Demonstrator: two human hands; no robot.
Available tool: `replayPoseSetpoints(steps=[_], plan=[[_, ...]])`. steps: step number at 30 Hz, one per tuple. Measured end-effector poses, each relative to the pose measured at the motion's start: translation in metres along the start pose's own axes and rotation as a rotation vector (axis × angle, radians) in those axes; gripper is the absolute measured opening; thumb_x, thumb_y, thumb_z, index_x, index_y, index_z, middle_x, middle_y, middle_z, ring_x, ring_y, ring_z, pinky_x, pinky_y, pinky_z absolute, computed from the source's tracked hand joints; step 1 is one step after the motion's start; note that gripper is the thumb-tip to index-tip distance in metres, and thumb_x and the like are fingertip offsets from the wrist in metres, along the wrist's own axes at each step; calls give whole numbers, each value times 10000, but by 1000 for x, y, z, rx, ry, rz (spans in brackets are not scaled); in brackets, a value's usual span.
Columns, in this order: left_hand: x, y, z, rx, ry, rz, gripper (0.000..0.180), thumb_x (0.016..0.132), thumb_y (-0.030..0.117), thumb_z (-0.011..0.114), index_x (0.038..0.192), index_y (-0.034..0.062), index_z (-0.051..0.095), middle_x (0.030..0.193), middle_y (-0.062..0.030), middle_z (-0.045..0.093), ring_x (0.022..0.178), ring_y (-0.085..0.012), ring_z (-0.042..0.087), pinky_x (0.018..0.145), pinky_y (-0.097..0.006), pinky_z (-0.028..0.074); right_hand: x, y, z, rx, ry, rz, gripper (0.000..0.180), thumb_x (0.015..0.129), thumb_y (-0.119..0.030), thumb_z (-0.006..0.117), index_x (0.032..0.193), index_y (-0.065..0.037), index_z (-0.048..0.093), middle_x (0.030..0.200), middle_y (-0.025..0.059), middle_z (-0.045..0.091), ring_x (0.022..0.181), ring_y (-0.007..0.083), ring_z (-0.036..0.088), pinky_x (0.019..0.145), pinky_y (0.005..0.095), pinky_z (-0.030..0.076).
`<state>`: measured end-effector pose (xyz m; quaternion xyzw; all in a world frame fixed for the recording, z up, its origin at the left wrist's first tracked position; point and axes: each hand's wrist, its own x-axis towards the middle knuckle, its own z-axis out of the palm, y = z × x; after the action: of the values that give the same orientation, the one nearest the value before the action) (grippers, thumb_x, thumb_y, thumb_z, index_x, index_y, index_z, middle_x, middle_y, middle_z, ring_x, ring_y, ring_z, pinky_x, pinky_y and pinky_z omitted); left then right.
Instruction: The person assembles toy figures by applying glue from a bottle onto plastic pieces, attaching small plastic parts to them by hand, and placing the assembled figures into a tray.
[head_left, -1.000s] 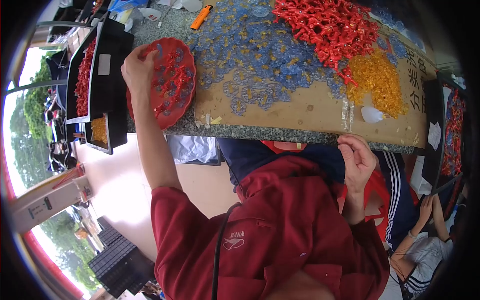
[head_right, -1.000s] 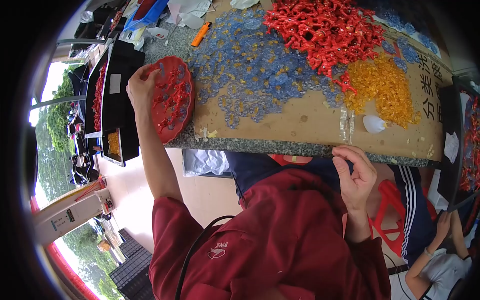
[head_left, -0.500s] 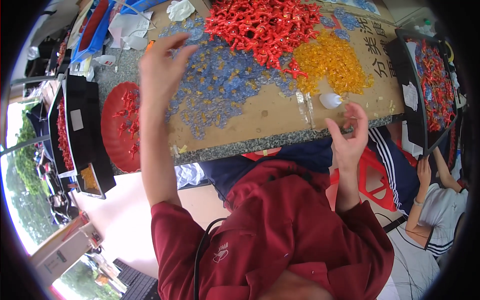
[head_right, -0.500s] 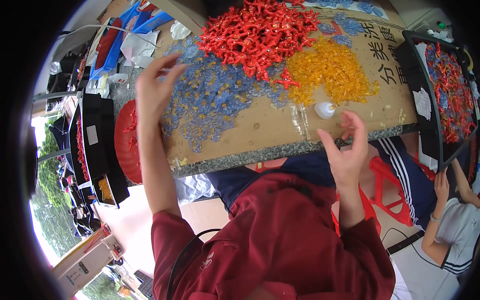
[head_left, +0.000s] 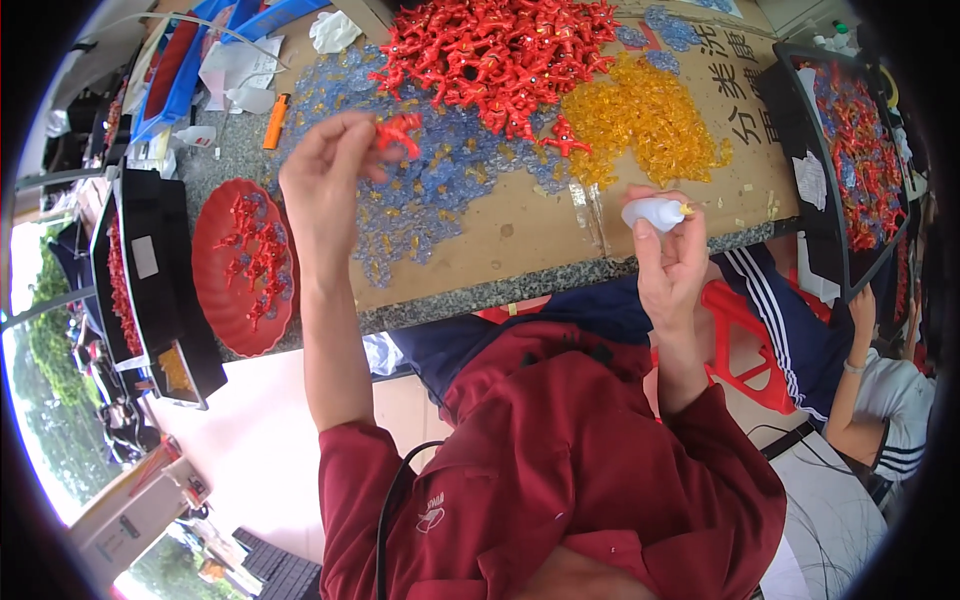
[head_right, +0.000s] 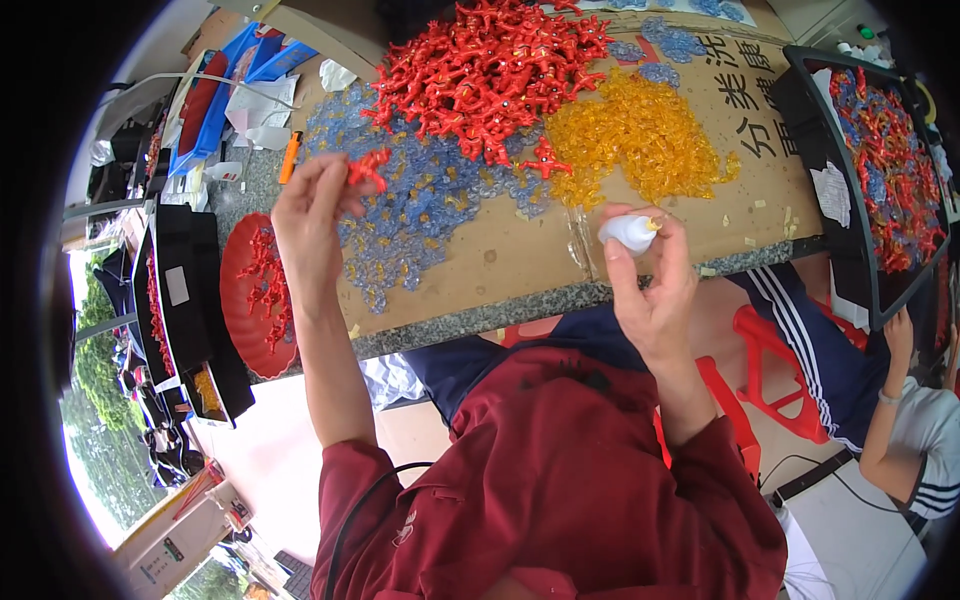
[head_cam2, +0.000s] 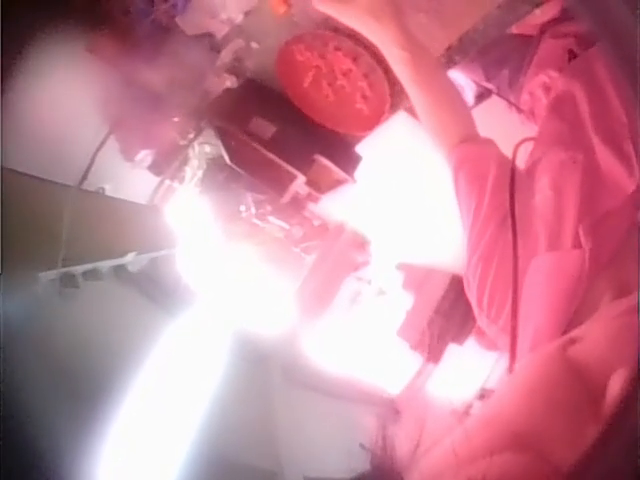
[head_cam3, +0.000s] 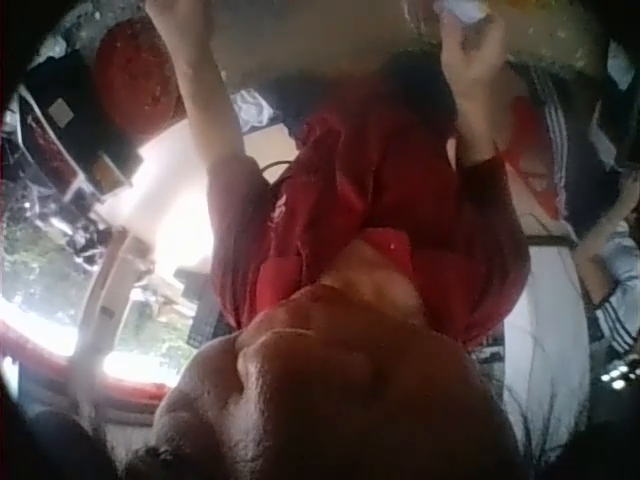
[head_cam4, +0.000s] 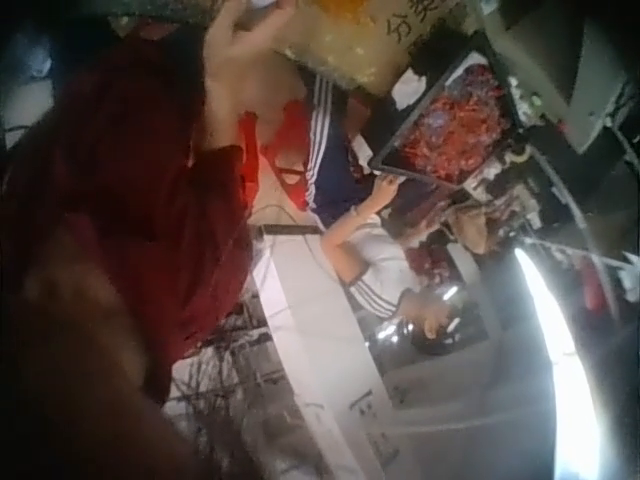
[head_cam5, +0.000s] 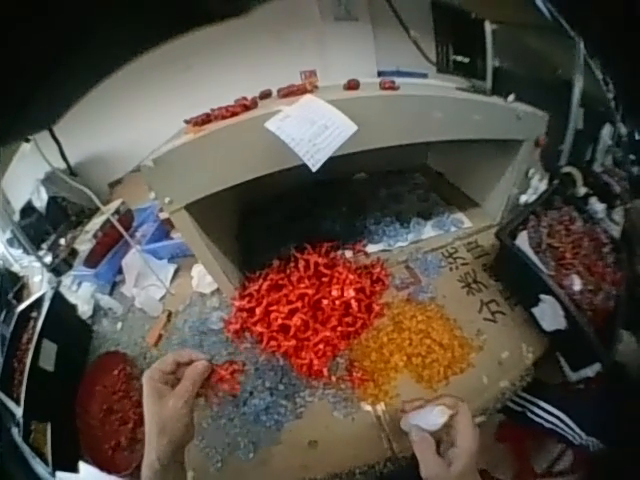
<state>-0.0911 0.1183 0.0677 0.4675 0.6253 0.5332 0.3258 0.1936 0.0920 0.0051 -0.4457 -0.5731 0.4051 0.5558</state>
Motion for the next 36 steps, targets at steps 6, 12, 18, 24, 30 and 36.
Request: replayPoseSetpoints(steps=[6, 12, 18, 24, 30, 36], plan=[[-95, -8, 32, -612, -171, -248, 139, 828, 24, 580, 955, -29, 567, 870, -106, 628, 759, -145, 608, 667, -251, 514, -6, -30, 38, 319, -219, 297, 337, 858, -86, 547, 1151, 5, 408, 936, 48, 547, 836, 79, 510, 751, 221, 421], [-133, -21, 50, -792, -217, -409, 226, 784, -45, 602, 1006, -31, 568, 920, -110, 626, 851, -171, 606, 756, -260, 514, -14, -27, 56, 332, -364, 393, 339, 827, -95, 605, 1116, -3, 454, 878, 20, 533, 794, 67, 504, 693, 216, 430], [-140, -3, 54, -592, -287, -341, 294, 715, -116, 623, 1003, -68, 594, 1002, -108, 597, 921, -215, 598, 804, -301, 525, -12, -34, 58, 263, -317, 443, 342, 828, -130, 610, 1115, -5, 471, 892, 39, 545, 790, 67, 509, 667, 217, 440], [-141, -4, 54, -182, -160, -127, 280, 780, -34, 613, 1055, -52, 562, 901, -96, 618, 821, -181, 610, 706, -290, 522, -13, -38, 56, 116, -336, 417, 327, 825, -137, 612, 1102, -10, 493, 855, 49, 574, 735, 74, 534, 619, 221, 454], [-139, -29, 46, -1110, -199, -650, 225, 909, 131, 463, 1092, 12, 517, 853, -70, 581, 755, -150, 564, 692, -266, 450, -12, -47, 23, -61, -313, 126, 288, 751, -78, 675, 1005, 21, 584, 859, 81, 633, 743, 104, 590, 642, 219, 467], [-136, -31, 44, -1412, -279, -791, 215, 906, 156, 469, 1087, 40, 475, 909, -60, 521, 713, -135, 499, 696, -243, 427, -14, -53, 12, -158, -383, -20, 328, 696, -70, 717, 989, 16, 597, 838, 108, 634, 718, 144, 611, 624, 230, 470]])
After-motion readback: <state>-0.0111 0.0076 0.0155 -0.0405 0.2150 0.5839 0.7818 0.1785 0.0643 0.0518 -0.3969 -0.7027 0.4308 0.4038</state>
